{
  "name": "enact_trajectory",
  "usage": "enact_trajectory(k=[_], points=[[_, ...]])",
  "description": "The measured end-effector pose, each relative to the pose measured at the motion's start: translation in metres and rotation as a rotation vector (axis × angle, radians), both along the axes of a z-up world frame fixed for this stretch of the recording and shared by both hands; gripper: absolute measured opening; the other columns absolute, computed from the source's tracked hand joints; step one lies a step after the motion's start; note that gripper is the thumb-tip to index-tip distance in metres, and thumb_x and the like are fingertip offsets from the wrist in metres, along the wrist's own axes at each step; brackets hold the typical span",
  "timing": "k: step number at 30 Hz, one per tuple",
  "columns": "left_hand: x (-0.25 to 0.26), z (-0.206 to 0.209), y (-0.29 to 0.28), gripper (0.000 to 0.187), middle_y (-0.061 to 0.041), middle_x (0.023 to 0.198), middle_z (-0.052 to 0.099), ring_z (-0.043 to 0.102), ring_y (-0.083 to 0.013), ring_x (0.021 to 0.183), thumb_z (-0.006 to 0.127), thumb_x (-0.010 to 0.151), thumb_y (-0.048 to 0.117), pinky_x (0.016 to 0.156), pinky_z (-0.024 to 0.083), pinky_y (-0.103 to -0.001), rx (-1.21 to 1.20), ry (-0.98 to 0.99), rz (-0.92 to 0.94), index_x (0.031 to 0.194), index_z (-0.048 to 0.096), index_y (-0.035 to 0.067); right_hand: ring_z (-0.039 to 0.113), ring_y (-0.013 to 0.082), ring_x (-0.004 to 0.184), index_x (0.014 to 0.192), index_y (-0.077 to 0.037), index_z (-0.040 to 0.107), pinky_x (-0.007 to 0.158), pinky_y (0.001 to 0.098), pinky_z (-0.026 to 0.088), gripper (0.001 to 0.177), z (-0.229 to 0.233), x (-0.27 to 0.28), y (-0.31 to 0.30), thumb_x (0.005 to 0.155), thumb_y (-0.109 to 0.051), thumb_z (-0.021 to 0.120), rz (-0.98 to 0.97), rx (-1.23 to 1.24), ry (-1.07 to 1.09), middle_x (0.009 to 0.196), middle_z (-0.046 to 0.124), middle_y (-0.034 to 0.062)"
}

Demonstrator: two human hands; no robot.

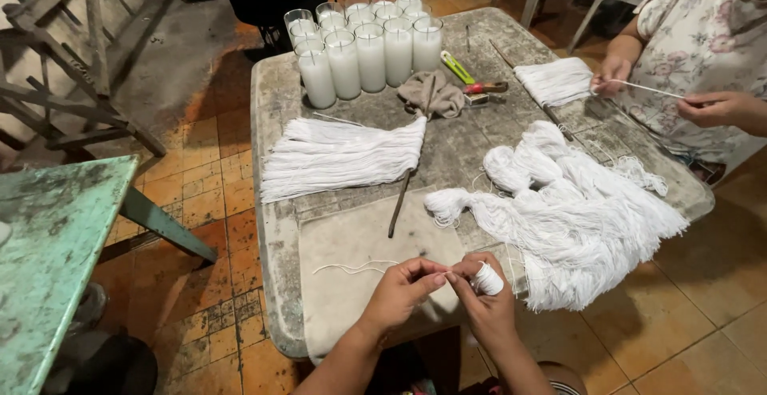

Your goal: Preparing candle wicks by tying knots in white cotton string

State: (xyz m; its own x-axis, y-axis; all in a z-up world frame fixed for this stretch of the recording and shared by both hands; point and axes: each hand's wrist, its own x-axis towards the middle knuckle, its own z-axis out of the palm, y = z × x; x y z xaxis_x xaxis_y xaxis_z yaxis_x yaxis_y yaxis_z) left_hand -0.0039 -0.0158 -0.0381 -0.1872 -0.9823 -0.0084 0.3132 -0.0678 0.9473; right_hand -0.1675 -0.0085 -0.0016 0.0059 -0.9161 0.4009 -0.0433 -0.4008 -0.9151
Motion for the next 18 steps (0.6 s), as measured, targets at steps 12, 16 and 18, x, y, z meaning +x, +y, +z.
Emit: enact_trajectory(k=[12,16,18], points=[[-0.002,0.071,0.019,0.011,-0.002,0.104,0.045,0.05,-0.0152,0.096,0.077,0.09,0.017,0.084,0.055,-0.026,-0.159,-0.356,-0.079,0.1,0.079,0.012,0.058,0.0202,0.035,0.111,0.009,0.074,0.027,0.0242,0.044,0.04,-0.015,-0.002,-0.011,0.095,-0.028,0.068,0.375,1.007,-0.504,0.058,0.062,0.0156],[-0.007,0.065,0.015,0.008,-0.003,0.106,0.046,0.055,-0.0152,0.1,0.076,0.09,0.016,0.097,0.053,-0.028,-0.282,-0.31,0.03,0.094,0.075,0.01,0.064,0.0208,0.059,0.104,0.006,0.065,0.049,0.0298,0.055,0.023,-0.025,-0.002,-0.015,0.09,-0.01,0.073,0.371,1.012,-0.742,0.079,0.067,0.0157],[-0.008,0.056,0.01,0.008,-0.006,0.106,0.049,0.058,-0.0177,0.1,0.075,0.089,0.011,0.101,0.059,-0.029,-0.191,-0.189,0.143,0.087,0.07,0.004,0.057,0.0159,0.049,0.108,0.005,0.057,0.041,0.023,0.053,0.024,-0.021,-0.002,-0.014,0.091,-0.004,0.071,0.375,0.927,-0.783,0.082,0.063,0.0151]])
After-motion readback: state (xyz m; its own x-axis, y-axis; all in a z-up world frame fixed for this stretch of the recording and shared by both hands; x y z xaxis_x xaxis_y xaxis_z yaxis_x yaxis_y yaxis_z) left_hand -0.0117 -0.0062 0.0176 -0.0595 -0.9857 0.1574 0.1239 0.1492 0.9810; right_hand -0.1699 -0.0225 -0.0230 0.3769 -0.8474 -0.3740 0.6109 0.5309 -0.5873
